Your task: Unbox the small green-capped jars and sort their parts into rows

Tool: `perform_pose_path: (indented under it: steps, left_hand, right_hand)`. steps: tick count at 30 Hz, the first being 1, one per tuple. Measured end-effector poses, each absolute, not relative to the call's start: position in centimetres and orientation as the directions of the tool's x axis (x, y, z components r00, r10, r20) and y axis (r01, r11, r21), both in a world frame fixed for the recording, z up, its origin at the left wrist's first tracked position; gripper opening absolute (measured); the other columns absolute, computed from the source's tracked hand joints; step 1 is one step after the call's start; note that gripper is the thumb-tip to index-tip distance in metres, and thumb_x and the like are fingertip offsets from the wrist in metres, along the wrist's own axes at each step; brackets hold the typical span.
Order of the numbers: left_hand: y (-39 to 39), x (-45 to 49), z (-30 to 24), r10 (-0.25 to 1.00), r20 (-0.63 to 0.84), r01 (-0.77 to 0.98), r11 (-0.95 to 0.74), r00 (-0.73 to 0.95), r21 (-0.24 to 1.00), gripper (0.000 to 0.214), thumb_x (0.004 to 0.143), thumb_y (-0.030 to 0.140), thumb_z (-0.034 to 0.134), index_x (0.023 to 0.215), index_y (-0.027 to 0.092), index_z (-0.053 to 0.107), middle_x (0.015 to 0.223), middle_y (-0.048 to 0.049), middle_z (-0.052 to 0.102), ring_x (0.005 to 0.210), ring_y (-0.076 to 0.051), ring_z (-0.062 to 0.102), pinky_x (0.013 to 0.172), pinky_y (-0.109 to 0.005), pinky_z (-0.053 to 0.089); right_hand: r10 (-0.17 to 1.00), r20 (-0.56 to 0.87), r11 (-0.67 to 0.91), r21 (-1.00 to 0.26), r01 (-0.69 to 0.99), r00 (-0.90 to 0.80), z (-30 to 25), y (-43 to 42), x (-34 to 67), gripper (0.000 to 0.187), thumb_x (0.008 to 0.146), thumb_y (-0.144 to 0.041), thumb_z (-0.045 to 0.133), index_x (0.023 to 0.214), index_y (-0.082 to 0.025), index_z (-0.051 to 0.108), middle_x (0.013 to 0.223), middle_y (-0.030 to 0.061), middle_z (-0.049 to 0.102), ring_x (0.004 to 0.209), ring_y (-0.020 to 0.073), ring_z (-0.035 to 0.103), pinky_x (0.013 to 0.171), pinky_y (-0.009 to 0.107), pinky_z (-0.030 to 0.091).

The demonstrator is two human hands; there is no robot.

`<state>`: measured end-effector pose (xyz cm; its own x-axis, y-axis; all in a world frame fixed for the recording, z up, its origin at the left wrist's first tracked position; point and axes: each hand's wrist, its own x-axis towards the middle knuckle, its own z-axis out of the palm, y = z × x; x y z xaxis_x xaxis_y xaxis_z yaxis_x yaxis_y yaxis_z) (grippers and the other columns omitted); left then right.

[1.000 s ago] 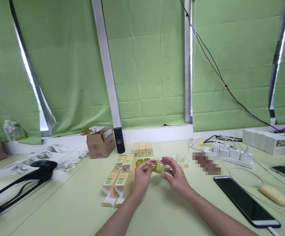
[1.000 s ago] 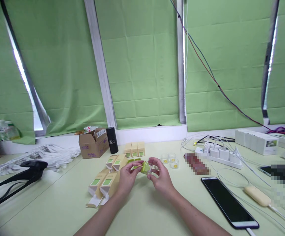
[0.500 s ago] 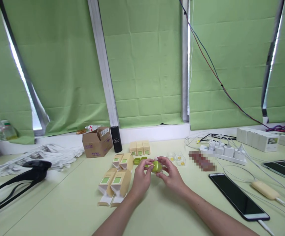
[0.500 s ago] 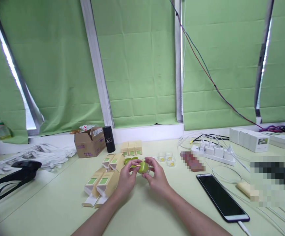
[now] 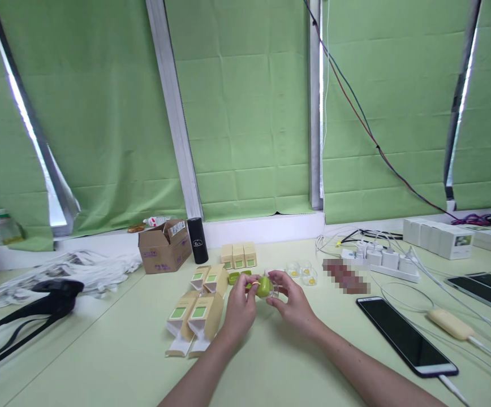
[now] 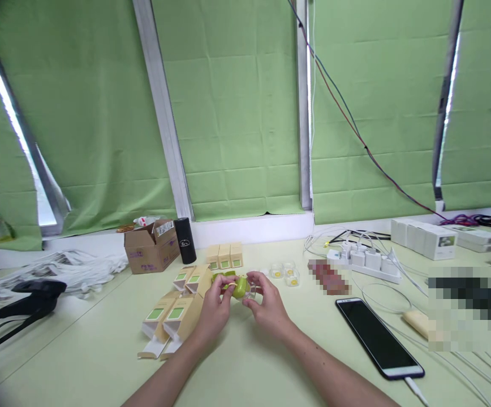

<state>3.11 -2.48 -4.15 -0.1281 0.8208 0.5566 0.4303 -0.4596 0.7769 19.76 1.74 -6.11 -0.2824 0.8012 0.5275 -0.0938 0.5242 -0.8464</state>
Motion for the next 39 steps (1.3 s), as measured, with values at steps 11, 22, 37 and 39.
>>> perform_pose_path:
  steps: [11, 22, 37, 39]
  left_hand:
    - [-1.9, 3.0, -3.7, 0.768, 0.562, 0.173, -0.536, -0.308, 0.826, 0.034, 0.09, 0.052, 0.066, 0.093, 0.019, 0.061, 0.105, -0.0113, 0.072, 0.101, -0.025, 0.069, 0.083, -0.035, 0.056]
    - [-0.7, 1.7, -3.8, 0.838, 0.29, -0.164, -0.402, -0.462, 0.901, 0.042, 0.076, 0.053, 0.08, 0.089, 0.018, 0.06, 0.084, -0.0045, 0.072, 0.077, -0.02, 0.072, 0.071, -0.034, 0.061]
    - [-0.1, 1.6, -4.6, 0.86, 0.205, -0.197, -0.327, -0.467, 0.924, 0.03, 0.08, 0.039, 0.081, 0.084, 0.018, 0.06, 0.082, -0.0057, 0.072, 0.075, -0.019, 0.072, 0.071, -0.034, 0.063]
    - [-0.1, 1.6, -4.6, 0.863, 0.202, -0.193, -0.321, -0.464, 0.927, 0.031, 0.079, 0.039, 0.081, 0.083, 0.018, 0.06, 0.082, -0.0058, 0.072, 0.074, -0.019, 0.072, 0.071, -0.034, 0.063]
  right_hand:
    - [0.791, 0.536, 0.524, -0.842, -0.126, -0.297, -6.5, 2.1, 20.0, 0.052, 0.077, -0.017, 0.067, 0.127, -0.029, 0.057, 0.133, 0.007, 0.062, 0.126, 0.0253, 0.06, 0.112, 0.047, 0.048]
    - [0.741, 0.613, 0.59, -0.79, -0.169, -0.274, -5.8, 1.9, 20.6, 0.05, 0.072, -0.009, 0.062, 0.118, -0.029, 0.058, 0.13, 0.0052, 0.061, 0.128, 0.0235, 0.057, 0.113, 0.045, 0.045]
    - [0.815, 0.58, 0.571, -0.804, -0.169, -0.004, -3.1, 4.8, 23.5, 0.035, 0.084, -0.051, 0.072, 0.103, -0.024, 0.062, 0.118, 0.011, 0.07, 0.093, 0.0237, 0.069, 0.085, 0.039, 0.055]
    - [0.818, 0.575, 0.575, -0.814, -0.078, 0.024, -3.1, 5.7, 24.3, 0.029, 0.085, -0.05, 0.068, 0.094, -0.023, 0.062, 0.132, 0.013, 0.064, 0.092, 0.0233, 0.07, 0.085, 0.04, 0.055]
